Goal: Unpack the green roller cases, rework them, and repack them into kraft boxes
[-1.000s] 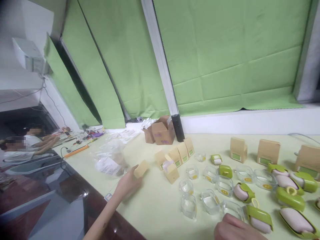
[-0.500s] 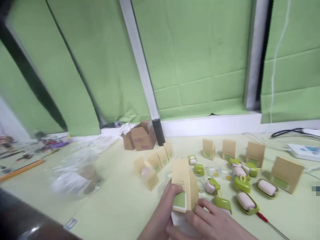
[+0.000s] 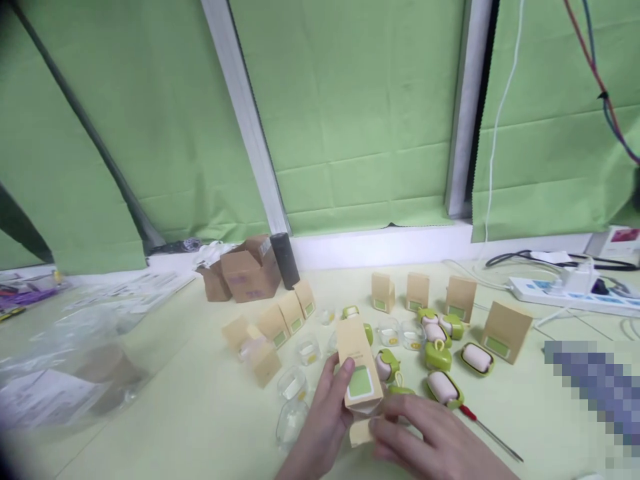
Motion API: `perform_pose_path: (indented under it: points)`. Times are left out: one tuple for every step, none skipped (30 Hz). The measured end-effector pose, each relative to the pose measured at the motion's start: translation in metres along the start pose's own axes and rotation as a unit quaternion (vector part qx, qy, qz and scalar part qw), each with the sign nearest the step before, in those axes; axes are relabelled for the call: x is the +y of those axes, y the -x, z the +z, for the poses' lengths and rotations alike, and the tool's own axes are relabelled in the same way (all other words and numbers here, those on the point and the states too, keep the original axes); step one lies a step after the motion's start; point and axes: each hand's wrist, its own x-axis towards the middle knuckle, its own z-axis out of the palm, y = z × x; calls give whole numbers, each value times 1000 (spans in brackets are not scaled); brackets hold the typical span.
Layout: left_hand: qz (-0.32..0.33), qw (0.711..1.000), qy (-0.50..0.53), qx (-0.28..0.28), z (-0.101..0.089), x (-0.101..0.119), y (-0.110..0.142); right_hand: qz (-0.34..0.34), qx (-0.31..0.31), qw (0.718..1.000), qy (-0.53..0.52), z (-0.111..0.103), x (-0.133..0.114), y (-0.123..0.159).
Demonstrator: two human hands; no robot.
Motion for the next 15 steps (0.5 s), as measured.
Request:
perform_pose_path:
  points:
    - [-1,1000,-3,4,-1,-2,1,0,-5,1000,-12,0,-1,1]
    - [-2,1000,-5,8,-3,-4,2,1,-7,1000,-15,1,-2,2]
    - [-3,1000,-8,10,-4,-6,2,6,-9,1000,-11,2,-1,3]
    - [-4,1000,-8,10,-5,-8,3,10,-5,1000,-1,3,0,4]
    - [-6,1000,-8,9,-5,-9,3,8,6,1000,13,5,1,5]
    - [-7,1000,-9,6,-6,-11,4,-1,23,999,28,8,3,6]
    - [-7,1000,-12,4,-6,-12,5,-12,39,998,40,11,5,7]
    - [-7,1000,-16,3,-7,-12,6,-22,52,997,43,13,6,7]
    - [-7,1000,-23,2,-7,-13,6,-26,63,997,35,16,8,8]
    - [-8,999,-32,0,-7,-13,7,-19,71,997,16,19,9,7]
    - [-10,999,-39,-3,-7,-14,7,-2,75,997,-10,21,10,7]
    - [-10,999,-45,-9,-7,-14,7,16,79,996,-35,23,10,6]
    - [-5,999,-51,-15,-7,-15,6,30,84,994,-56,25,11,6]
    - [3,998,-56,-21,-7,-15,5,39,89,993,-70,26,11,5]
    - [12,998,-59,-26,-6,-15,4,44,93,992,-76,26,10,4]
